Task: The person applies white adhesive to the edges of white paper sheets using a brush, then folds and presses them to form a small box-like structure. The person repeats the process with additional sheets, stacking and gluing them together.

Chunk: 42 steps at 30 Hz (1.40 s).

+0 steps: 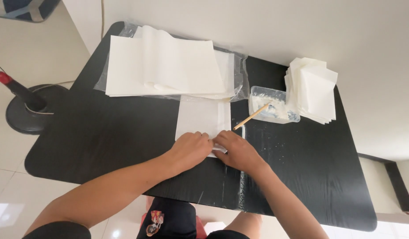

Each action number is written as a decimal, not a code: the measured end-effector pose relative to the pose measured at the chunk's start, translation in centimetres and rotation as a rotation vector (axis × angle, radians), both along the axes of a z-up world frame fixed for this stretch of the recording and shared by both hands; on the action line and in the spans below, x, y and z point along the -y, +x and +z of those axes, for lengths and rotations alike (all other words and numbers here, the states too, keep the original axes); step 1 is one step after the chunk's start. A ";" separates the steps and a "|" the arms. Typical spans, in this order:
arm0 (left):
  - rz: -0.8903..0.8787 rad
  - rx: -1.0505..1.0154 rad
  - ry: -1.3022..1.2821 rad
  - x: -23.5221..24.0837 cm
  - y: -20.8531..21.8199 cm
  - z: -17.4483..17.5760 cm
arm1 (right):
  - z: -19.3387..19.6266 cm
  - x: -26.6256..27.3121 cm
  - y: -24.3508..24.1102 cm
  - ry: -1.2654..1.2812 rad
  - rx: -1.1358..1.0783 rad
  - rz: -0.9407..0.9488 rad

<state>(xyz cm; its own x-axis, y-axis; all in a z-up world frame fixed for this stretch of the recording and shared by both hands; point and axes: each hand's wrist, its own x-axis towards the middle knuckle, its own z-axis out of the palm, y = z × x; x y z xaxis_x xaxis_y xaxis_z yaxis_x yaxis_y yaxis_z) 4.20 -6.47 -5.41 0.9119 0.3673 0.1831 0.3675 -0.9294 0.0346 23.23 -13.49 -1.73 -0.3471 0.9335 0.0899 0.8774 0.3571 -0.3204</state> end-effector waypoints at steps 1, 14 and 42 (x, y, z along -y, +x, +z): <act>0.007 0.004 0.001 0.4 -0.4 -0.1 | 0.4 0.7 -0.5 0.001 0.004 0.007; 0.069 0.229 -0.080 11.6 -9.8 -1.2 | 1.5 7.5 -4.8 -0.122 -0.193 0.267; 0.414 0.101 0.120 19.5 -6.2 -4.7 | -4.5 -13.1 -5.7 0.244 0.198 -0.659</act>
<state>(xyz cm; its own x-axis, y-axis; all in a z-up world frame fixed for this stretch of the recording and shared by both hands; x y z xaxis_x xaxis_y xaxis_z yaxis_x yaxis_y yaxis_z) -2.01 -25.92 -10.15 0.6681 0.6684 0.3270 0.7096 -0.7045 -0.0099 17.48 -0.40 -6.22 0.2485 0.9156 0.3160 0.9681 -0.2241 -0.1119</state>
